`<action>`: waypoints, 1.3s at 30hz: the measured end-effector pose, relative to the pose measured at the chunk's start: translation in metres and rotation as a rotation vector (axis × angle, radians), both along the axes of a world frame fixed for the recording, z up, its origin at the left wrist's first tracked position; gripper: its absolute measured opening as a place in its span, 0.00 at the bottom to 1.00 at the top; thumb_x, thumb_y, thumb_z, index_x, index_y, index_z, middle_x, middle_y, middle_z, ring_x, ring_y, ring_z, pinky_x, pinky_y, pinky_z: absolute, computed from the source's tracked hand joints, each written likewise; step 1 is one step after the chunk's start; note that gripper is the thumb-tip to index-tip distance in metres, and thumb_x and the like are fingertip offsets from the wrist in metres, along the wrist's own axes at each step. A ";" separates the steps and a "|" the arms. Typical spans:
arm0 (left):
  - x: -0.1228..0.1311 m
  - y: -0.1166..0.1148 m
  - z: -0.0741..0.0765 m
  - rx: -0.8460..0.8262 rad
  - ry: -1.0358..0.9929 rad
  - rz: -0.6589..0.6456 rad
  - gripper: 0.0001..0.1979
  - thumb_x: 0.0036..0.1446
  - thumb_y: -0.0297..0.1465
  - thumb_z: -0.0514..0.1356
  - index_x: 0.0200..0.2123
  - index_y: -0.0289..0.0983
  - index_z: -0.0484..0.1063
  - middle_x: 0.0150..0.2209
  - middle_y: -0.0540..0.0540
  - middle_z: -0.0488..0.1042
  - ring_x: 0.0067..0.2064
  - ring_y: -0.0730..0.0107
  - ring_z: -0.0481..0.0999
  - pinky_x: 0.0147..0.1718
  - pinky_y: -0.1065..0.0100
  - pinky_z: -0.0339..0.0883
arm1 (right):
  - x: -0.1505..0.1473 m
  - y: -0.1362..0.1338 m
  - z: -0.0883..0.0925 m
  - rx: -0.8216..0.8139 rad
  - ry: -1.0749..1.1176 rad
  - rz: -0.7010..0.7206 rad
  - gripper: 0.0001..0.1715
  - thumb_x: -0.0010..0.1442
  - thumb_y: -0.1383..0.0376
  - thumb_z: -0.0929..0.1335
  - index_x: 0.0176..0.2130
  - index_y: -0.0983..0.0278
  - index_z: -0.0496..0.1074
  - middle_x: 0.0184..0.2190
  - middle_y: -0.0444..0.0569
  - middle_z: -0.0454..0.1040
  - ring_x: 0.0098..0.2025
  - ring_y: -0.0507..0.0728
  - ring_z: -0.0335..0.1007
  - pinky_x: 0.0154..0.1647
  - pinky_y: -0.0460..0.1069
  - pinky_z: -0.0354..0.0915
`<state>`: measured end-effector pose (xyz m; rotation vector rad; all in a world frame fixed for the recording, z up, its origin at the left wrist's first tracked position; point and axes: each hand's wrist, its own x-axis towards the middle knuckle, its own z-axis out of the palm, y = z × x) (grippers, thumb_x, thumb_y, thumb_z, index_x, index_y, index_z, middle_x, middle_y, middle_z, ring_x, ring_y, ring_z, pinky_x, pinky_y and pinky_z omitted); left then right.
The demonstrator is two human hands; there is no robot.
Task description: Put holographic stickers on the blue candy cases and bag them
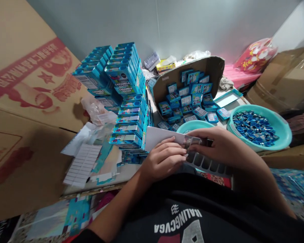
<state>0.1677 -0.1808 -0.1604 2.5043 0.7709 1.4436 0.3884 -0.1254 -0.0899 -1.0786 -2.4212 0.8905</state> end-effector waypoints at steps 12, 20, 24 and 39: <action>0.014 -0.011 0.049 -0.561 -0.814 0.265 0.13 0.54 0.24 0.68 0.33 0.39 0.65 0.31 0.55 0.71 0.32 0.72 0.82 0.39 0.64 0.81 | 0.035 0.029 -0.085 -0.120 -0.148 -0.346 0.16 0.61 0.58 0.67 0.43 0.65 0.78 0.37 0.53 0.81 0.38 0.61 0.77 0.34 0.51 0.68; 0.000 -0.002 0.054 -0.856 -1.012 0.375 0.16 0.47 0.34 0.73 0.31 0.38 0.68 0.26 0.54 0.74 0.31 0.66 0.83 0.32 0.69 0.78 | 0.026 0.035 -0.157 -0.072 -0.392 -0.499 0.16 0.62 0.64 0.67 0.47 0.70 0.75 0.50 0.68 0.75 0.50 0.69 0.73 0.48 0.59 0.67; -0.012 0.003 0.059 -0.830 -1.023 0.418 0.14 0.49 0.34 0.73 0.30 0.37 0.70 0.27 0.53 0.75 0.34 0.67 0.83 0.37 0.70 0.76 | -0.022 0.032 -0.105 -0.153 0.260 -0.315 0.23 0.69 0.54 0.63 0.54 0.66 0.71 0.50 0.58 0.76 0.49 0.61 0.75 0.51 0.56 0.68; -0.053 0.061 0.099 -0.764 -0.972 0.454 0.20 0.42 0.37 0.75 0.29 0.36 0.69 0.26 0.52 0.75 0.31 0.70 0.79 0.35 0.69 0.74 | -0.139 0.068 -0.015 -0.669 0.984 0.015 0.23 0.48 0.52 0.78 0.36 0.66 0.78 0.28 0.44 0.77 0.28 0.50 0.69 0.31 0.47 0.67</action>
